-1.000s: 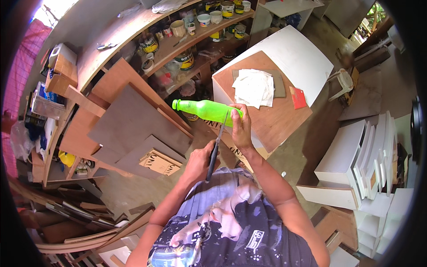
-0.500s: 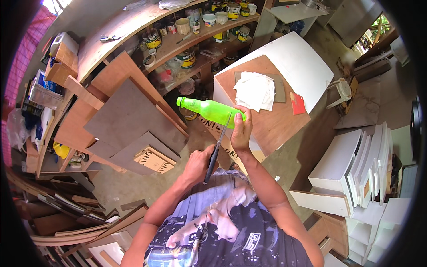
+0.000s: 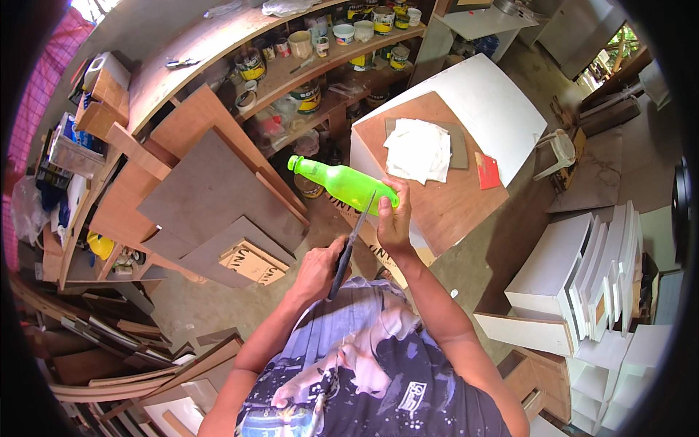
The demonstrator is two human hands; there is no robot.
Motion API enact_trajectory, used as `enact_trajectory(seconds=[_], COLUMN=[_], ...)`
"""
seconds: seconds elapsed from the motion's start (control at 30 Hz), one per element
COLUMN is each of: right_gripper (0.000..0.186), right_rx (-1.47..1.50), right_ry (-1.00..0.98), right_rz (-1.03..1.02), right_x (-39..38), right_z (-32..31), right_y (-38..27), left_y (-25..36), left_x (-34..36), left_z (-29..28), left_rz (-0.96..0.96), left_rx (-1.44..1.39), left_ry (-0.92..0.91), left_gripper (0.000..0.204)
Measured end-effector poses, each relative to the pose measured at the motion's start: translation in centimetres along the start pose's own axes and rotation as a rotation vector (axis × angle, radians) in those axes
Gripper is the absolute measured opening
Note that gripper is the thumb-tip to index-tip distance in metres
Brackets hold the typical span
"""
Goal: The person uses shears to cut the label off a green plastic bottle and then proceeds to cut the bottle itself into sections. The person works in a cluttered workshop environment.
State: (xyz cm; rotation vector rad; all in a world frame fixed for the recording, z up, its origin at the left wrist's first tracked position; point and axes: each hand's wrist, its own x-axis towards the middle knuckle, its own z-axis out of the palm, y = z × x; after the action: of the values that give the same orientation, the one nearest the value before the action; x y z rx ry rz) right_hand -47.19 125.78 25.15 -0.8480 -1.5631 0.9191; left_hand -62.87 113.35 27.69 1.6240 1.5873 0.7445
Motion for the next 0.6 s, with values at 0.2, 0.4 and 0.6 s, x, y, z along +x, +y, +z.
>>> enact_trajectory(seconds=[0.2,0.4,0.6], right_gripper=[0.04,0.039,0.038], right_rx=[-0.115,-0.142,-0.2], right_ry=[-0.026,-0.091,-0.162], right_rz=[-0.086,-0.184,-0.261], right_x=[0.2,0.5,0.3], right_z=[-0.6,-1.2,-1.1], right_y=[0.0,0.0,-0.4], left_y=[0.3,1.3,0.9], left_x=[-0.6,-0.6,-0.3], left_z=[-0.2,-0.7,-0.5], left_rz=[-0.007,-0.01,0.032], left_rx=[-0.088,-0.047,-0.188], left_ry=[-0.011,0.012,0.041], left_gripper=[0.021,0.018,0.018])
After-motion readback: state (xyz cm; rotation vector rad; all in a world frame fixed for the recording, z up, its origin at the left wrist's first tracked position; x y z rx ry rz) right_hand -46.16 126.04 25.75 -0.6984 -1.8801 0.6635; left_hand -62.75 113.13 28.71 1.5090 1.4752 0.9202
